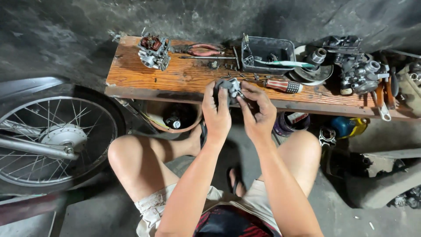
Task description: Cleaning a motorcycle carburetor component by scrubbing it with a toothbrush and wiping it with a cloth.
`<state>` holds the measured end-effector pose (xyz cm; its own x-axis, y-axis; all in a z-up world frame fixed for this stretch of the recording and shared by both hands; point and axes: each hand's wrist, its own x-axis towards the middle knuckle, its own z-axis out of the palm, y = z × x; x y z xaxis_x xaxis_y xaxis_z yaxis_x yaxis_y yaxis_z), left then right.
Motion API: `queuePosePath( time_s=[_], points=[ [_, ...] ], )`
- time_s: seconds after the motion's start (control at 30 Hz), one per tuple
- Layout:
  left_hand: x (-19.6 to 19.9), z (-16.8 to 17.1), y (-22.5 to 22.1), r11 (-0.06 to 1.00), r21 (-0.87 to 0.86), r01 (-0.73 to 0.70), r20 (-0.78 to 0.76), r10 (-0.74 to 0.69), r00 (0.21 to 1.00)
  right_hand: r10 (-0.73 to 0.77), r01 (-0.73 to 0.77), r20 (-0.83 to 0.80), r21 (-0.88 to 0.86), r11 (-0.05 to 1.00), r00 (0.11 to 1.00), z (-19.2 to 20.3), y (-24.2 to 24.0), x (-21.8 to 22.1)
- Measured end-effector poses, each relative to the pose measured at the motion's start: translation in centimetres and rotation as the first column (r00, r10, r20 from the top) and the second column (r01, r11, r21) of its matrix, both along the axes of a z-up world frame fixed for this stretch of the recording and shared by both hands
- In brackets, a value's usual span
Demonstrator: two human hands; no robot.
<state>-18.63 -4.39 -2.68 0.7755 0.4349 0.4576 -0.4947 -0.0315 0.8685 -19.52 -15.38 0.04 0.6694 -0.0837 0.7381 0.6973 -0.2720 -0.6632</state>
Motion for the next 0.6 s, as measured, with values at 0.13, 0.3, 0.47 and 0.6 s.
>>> queuePosePath(
  time_s=[0.13,0.3,0.47,0.6],
  points=[
    [1.0,-0.6,-0.3,0.998,0.037,-0.054,-0.044,0.056,0.997,-0.030,0.030,-0.006,-0.026,0.999,1.000,-0.5,-0.3,-0.5],
    [1.9,-0.7,0.3,0.988,-0.148,0.040,-0.429,-0.101,0.897,-0.039,0.037,-0.046,-0.045,0.998,0.998,-0.4,-0.6,-1.0],
    [1.6,-1.6,0.3,0.947,-0.320,-0.024,-0.497,-0.147,0.855,0.040,-0.006,-0.201,0.166,0.986,0.979,-2.6,-1.3,-0.5],
    [2.3,-2.0,-0.5,0.943,-0.309,0.127,-0.322,-0.229,0.919,0.128,0.000,-0.266,0.434,0.901,0.955,-2.7,-0.3,0.5]
  ],
)
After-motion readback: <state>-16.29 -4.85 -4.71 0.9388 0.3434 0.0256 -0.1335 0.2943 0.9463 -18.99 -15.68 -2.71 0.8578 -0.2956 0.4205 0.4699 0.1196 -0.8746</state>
